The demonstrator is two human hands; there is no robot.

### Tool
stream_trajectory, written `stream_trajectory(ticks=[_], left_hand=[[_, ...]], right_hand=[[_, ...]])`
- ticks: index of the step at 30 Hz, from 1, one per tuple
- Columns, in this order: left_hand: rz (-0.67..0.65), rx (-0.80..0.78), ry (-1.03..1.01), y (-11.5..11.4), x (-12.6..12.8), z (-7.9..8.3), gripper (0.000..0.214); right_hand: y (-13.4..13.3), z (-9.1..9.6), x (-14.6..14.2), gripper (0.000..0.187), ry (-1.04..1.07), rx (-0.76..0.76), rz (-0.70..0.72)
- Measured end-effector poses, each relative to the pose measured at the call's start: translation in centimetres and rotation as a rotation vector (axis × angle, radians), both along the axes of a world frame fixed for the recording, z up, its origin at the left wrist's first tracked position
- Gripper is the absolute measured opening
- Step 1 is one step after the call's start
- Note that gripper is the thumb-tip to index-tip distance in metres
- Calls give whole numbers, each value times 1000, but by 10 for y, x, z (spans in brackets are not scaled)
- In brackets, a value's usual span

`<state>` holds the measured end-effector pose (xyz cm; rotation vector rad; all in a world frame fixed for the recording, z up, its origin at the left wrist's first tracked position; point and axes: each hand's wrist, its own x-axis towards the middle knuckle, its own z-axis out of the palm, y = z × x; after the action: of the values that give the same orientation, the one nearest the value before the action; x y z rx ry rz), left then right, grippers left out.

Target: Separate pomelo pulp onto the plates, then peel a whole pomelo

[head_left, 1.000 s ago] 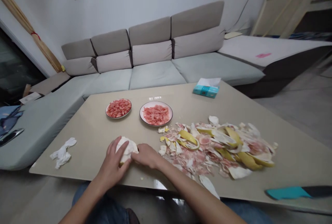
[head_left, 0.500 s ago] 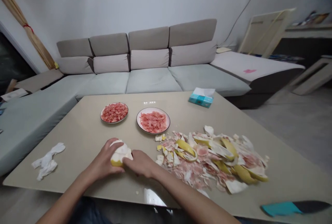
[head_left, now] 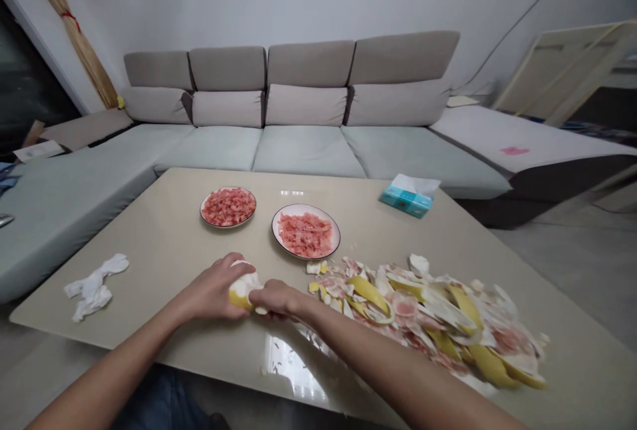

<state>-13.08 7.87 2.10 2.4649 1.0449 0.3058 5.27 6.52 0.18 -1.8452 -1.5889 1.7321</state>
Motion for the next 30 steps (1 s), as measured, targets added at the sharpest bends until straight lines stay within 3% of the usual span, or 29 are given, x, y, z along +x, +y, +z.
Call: stream_trajectory(ticks=[5,8,14,20,25,30], left_hand=[[-121,-13,-12,13,-7,4,70],[-176,-70,-51,26,-22,0,69],[-179,-95,-88,32,-37,-8,73],[-192,-108,-84,29,-30,-5,72],[-161,-137,-110,35,-34,-4,72],[-91,-234,-150,43,-42,-7,74]], right_hand=[[-17,-18,-13,3,88,55,-172],[-27,-22,-15,11,161,150,-181],[-29,-12,-6,3,286,148,-87],[-23,-15,-2,18,314,101,-105],[-19,-22,-6,23,388,196,-147],[-31,-15,10,21,505,295,-220]])
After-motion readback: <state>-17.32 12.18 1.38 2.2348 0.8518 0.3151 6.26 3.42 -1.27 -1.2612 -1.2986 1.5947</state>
